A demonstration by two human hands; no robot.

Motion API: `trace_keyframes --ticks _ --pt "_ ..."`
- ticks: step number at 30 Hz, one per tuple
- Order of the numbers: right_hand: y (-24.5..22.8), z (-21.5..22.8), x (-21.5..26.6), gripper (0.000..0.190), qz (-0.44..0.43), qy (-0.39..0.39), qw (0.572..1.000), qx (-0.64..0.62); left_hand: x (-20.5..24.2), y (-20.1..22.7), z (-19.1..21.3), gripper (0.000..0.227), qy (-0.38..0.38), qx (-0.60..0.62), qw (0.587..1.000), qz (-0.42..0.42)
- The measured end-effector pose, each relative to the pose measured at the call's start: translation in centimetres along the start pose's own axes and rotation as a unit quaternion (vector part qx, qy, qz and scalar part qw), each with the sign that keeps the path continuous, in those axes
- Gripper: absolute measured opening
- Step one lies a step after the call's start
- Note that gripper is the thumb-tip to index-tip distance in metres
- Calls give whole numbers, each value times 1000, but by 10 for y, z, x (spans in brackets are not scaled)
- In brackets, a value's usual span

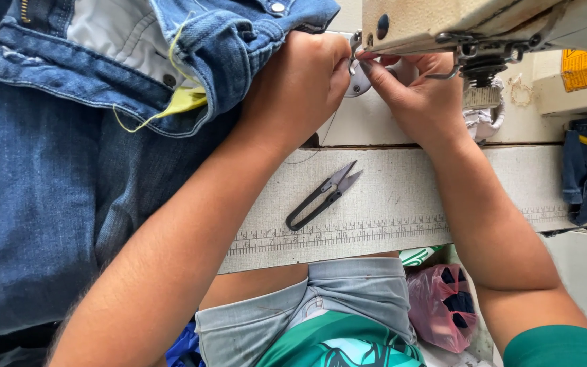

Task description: Sewing small denim parts and trimming them with scissors at a sewing station.

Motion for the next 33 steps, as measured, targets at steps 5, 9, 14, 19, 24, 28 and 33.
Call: trace_keyframes --ticks 5,9,14,19,24,28,33 --pt "-5 3 2 11 6 -8 999 48 -1 3 0 21 -5 18 1000 21" --pt "-5 1 1 8 8 -10 1000 8 -1 4 -1 22 -3 -2 1000 26" --pt "-5 4 3 5 98 21 991 87 -3 13 15 16 -8 72 997 -9" --pt "-51 57 49 11 96 -131 965 206 -6 17 37 30 -12 213 976 -47" --pt "-88 67 134 8 180 -191 945 195 -8 14 40 43 -45 189 980 -44" --pt "-109 60 187 5 199 -238 940 142 -8 15 37 44 -67 178 981 -34" --pt "-135 53 200 17 210 -222 952 29 -5 21 34 41 -76 163 983 -34"
Point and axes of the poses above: each hand's wrist, its own x-axis away from the middle knuckle, its own z-axis out of the back of the hand, y = z × x, the point moved 1 cm from there along -x, towards the middle knuckle
